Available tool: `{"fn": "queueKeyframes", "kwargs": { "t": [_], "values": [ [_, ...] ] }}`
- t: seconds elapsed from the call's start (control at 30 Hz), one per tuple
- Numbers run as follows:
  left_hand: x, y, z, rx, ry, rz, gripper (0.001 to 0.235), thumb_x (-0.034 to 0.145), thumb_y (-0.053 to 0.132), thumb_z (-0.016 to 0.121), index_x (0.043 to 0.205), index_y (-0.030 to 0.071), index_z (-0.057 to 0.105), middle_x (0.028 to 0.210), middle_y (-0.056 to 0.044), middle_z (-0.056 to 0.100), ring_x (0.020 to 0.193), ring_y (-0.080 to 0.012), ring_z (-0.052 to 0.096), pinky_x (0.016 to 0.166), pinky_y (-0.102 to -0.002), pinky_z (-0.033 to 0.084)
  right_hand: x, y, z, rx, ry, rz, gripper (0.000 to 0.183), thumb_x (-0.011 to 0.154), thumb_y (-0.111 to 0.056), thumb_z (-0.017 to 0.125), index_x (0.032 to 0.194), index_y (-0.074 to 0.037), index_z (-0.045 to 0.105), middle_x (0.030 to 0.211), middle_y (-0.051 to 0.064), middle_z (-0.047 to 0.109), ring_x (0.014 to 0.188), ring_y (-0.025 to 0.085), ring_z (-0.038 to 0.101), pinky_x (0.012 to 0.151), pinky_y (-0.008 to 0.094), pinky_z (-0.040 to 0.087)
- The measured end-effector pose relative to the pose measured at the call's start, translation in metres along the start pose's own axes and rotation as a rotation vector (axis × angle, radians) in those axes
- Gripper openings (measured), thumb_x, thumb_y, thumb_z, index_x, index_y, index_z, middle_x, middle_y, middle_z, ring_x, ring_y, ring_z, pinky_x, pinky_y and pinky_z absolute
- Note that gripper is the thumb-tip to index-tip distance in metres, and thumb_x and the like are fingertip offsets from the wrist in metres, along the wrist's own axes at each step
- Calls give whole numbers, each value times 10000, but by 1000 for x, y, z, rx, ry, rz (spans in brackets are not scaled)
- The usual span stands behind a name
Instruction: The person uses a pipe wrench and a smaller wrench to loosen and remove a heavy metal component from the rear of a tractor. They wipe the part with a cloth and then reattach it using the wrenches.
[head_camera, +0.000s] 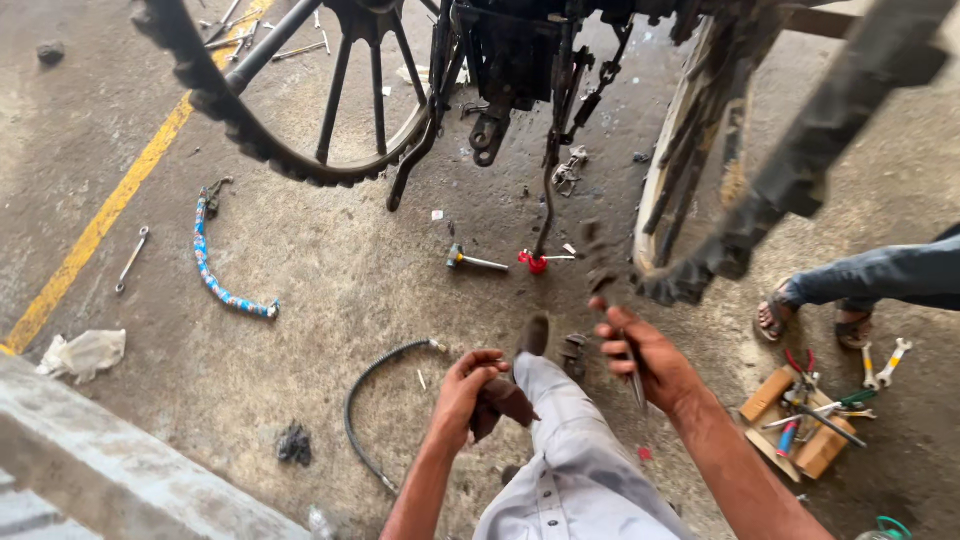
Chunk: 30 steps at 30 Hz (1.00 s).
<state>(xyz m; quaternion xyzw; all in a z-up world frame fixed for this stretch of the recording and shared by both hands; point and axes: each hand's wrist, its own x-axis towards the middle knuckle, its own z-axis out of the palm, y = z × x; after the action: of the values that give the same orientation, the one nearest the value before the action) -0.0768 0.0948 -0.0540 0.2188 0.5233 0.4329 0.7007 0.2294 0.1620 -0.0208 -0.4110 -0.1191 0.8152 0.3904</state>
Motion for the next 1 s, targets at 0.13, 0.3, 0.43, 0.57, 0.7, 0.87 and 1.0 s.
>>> {"fn": "queueKeyframes", "kwargs": {
  "t": [0.13,0.3,0.43,0.57,0.7,0.87,1.0],
  "values": [
    [99,41,-47,77,71,31,345,909,57,510,1213,-7,661,1090,-103,744,872,-173,704,763,-315,585,119,-17,-42,279,34,-47,299,990,-262,677,1220,-86,603,663,-67,469,474,5,427,381,167,362],
    [273,123,-69,463,229,19,343,939,65,477,1214,25,680,1096,-117,744,906,-208,696,770,-351,569,283,-79,-55,156,232,-180,280,966,-297,669,1159,-102,610,636,-65,462,444,17,415,370,193,342],
    [440,160,-73,987,227,302,252,1023,104,523,1221,50,670,1151,-143,695,968,-243,693,840,-367,598,397,-149,-42,-77,384,-372,206,990,-274,646,1112,-117,595,654,-33,485,460,72,441,397,249,376],
    [592,175,-72,1282,107,872,254,929,11,639,1183,5,628,1165,-212,639,1082,-408,581,932,-499,483,465,-213,-13,-243,437,-379,203,983,-268,638,1051,-100,546,673,-33,504,472,69,445,404,271,384],
    [689,166,-55,1331,-103,1020,386,835,-41,581,1213,21,629,1239,-155,637,1188,-361,564,1014,-466,484,464,-230,-4,-443,396,-264,326,1006,-255,658,1154,-25,481,692,-28,489,485,73,431,409,279,378],
    [714,155,-49,1264,-209,1170,378,861,15,603,1238,21,620,1298,-134,622,1245,-343,536,1090,-507,412,451,-267,-6,-493,485,-39,696,884,-290,658,1525,-157,420,604,-35,454,414,61,376,348,234,308],
    [704,158,-50,1213,-228,1131,362,841,36,599,1200,51,637,1308,-108,630,1279,-326,542,1102,-491,399,449,-281,32,-514,572,72,755,905,-290,644,1573,-217,298,614,3,475,434,83,411,361,226,321]
  ]
}}
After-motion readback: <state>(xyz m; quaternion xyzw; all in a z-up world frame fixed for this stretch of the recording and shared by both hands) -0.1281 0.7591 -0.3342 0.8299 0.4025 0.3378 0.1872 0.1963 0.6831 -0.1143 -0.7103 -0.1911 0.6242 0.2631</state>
